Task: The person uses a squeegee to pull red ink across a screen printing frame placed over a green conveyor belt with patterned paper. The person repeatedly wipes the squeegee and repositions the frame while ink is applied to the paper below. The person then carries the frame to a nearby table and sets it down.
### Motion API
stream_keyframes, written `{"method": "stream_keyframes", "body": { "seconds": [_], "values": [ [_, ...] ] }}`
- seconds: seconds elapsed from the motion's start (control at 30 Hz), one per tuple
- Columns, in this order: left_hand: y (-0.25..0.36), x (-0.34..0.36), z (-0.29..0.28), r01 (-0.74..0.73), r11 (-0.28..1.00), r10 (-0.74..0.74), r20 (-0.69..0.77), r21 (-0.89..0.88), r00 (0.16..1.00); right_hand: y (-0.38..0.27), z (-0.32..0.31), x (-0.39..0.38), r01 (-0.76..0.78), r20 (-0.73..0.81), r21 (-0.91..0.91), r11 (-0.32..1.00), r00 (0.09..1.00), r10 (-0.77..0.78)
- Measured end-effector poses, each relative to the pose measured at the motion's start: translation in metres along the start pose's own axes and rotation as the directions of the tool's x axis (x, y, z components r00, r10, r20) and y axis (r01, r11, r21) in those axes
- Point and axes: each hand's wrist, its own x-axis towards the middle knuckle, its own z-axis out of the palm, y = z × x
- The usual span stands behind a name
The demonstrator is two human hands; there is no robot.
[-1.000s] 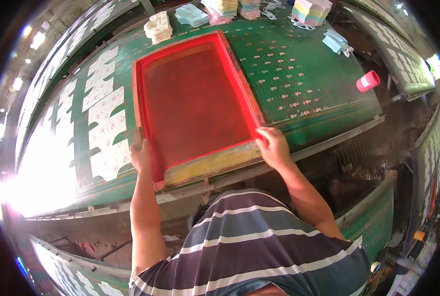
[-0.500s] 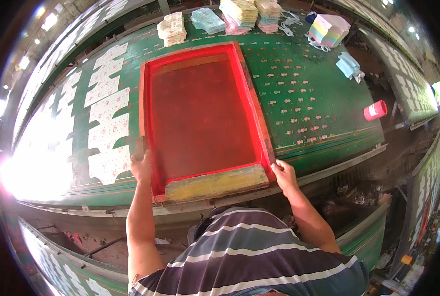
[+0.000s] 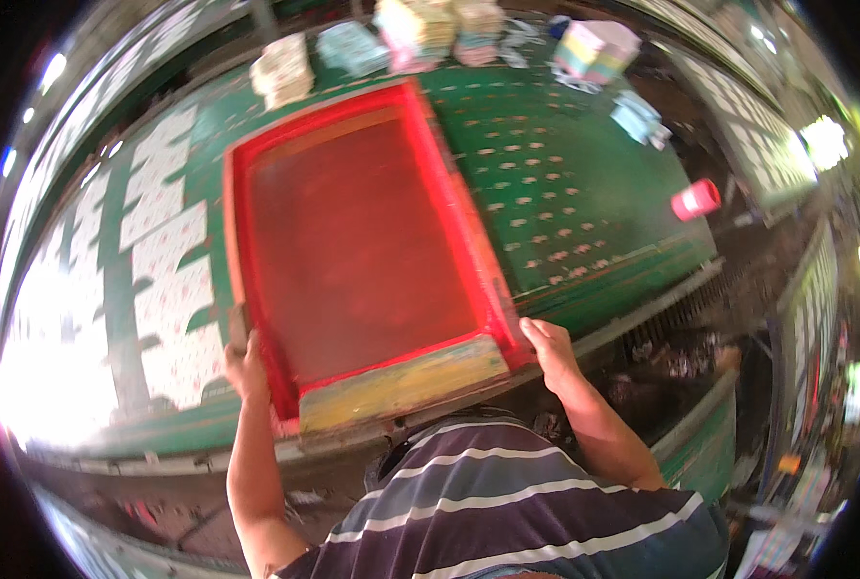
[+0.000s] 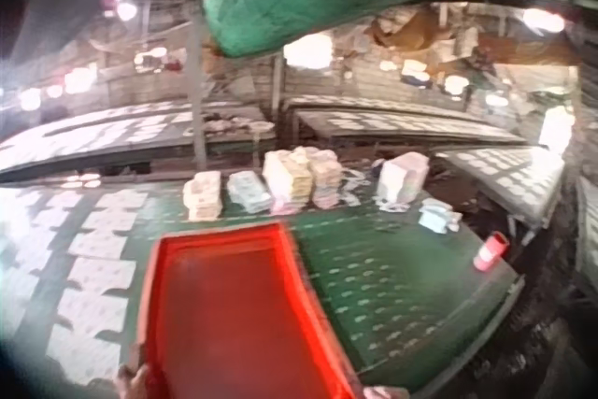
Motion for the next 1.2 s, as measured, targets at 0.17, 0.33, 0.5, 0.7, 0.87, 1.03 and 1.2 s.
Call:
{"method": "stream_keyframes", "body": {
  "seconds": [0.17,0.33,0.5,0.7,0.87,1.03,1.2],
  "values": [
    [0.034,-0.006,-0.013,0.204,0.890,-0.127,0.208,-0.408,0.970,-0.030,-0.017,0.003,0.094,0.002,0.107,0.990,0.996,-0.095],
    [0.084,-0.039,-0.015,0.123,0.884,-0.062,0.148,-0.452,0.987,-0.047,-0.063,0.033,0.148,0.005,-0.096,0.984,0.989,-0.148],
    [0.156,-0.109,0.004,0.092,0.904,-0.094,0.014,-0.418,0.995,-0.049,-0.114,0.054,0.300,-0.135,0.182,0.937,0.951,-0.278],
    [0.287,-0.233,0.061,0.053,0.918,-0.121,-0.152,-0.392,0.981,-0.045,-0.241,0.093,0.372,-0.189,0.237,0.898,0.924,-0.333],
    [0.378,-0.328,0.118,0.006,0.934,-0.086,-0.207,-0.358,0.974,-0.057,-0.342,0.099,0.263,-0.043,0.456,0.850,0.961,-0.275],
    [0.432,-0.379,0.161,-0.012,0.940,-0.060,-0.198,-0.341,0.978,-0.070,-0.404,0.114,0.267,0.011,0.471,0.841,0.951,-0.308],
    [0.450,-0.388,0.183,-0.034,0.942,-0.029,-0.182,-0.333,0.983,-0.063,-0.431,0.130,0.303,-0.060,0.480,0.823,0.948,-0.314]
  ]
}}
